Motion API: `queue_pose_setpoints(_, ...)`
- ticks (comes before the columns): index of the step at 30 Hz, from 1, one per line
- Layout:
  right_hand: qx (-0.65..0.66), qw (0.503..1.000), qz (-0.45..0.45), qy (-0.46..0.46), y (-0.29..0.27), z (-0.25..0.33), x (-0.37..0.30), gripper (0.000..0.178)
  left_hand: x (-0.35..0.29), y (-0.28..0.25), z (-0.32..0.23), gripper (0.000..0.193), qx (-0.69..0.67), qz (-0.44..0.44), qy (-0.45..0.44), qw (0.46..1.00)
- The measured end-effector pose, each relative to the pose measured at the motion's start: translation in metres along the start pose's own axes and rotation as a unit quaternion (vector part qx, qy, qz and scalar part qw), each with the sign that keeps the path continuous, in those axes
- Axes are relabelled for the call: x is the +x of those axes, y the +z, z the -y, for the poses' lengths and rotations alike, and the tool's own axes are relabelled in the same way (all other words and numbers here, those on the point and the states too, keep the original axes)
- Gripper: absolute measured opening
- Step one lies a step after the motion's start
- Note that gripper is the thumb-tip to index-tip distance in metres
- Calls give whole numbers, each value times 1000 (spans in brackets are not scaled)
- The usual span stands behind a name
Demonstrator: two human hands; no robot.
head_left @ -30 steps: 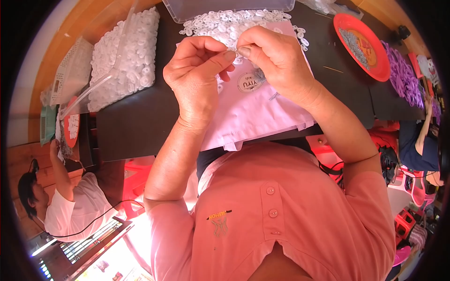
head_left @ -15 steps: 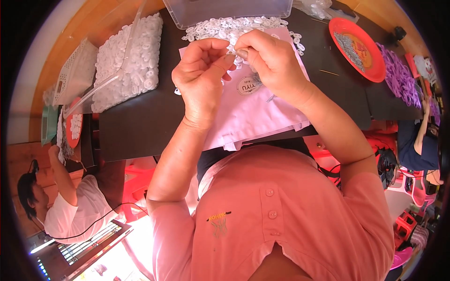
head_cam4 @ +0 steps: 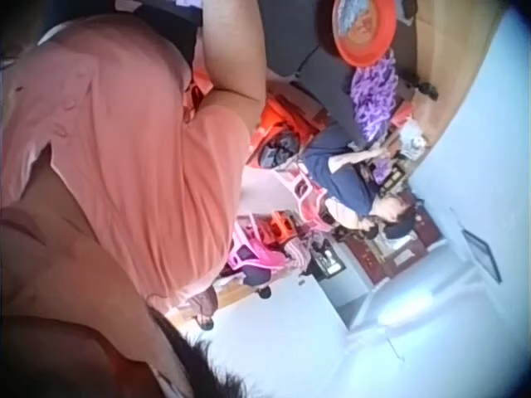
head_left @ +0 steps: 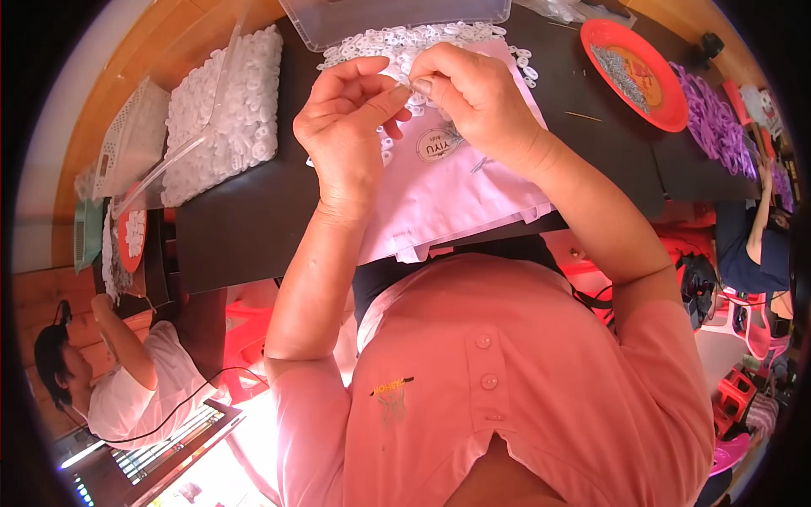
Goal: Manually joining small white plastic ring-like components together on a workbench.
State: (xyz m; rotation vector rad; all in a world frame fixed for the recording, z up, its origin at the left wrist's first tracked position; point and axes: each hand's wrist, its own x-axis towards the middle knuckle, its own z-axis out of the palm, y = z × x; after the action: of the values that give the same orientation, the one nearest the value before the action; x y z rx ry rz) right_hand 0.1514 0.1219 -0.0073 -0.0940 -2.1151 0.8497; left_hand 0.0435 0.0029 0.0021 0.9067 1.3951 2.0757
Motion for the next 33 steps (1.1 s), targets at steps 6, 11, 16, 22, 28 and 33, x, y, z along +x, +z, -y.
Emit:
queue_pose_setpoints(6, -12, 1000, -11, -17, 1, 0, 0, 12, 4, -6, 2, 20, -43, 8, -31, 999)
queue_pose_setpoints(11, -25, 999, -16, -18, -1, -2, -1, 12, 6, -7, 5, 7, 3, 33, -97, 995)
queue_pose_setpoints(16, -26, 999, -24, -33, -2, -4, 1, 12, 1, -1, 1, 7, 42, 32, -83, 995)
queue_pose_setpoints(22, -22, 999, -30, -37, 3, -1, -1, 11, -4, 3, 4, 7, 122, 22, -56, 991)
queue_pose_setpoints(28, 3, 999, -35, -1, 9, 2, -2, 10, -6, 3, 9, 8, 101, 2, -19, 995)
queue_pose_setpoints(33, 36, 999, -15, 28, 1, 1, 3, 15, -4, 2, 6, 9, 109, -6, -63, 992)
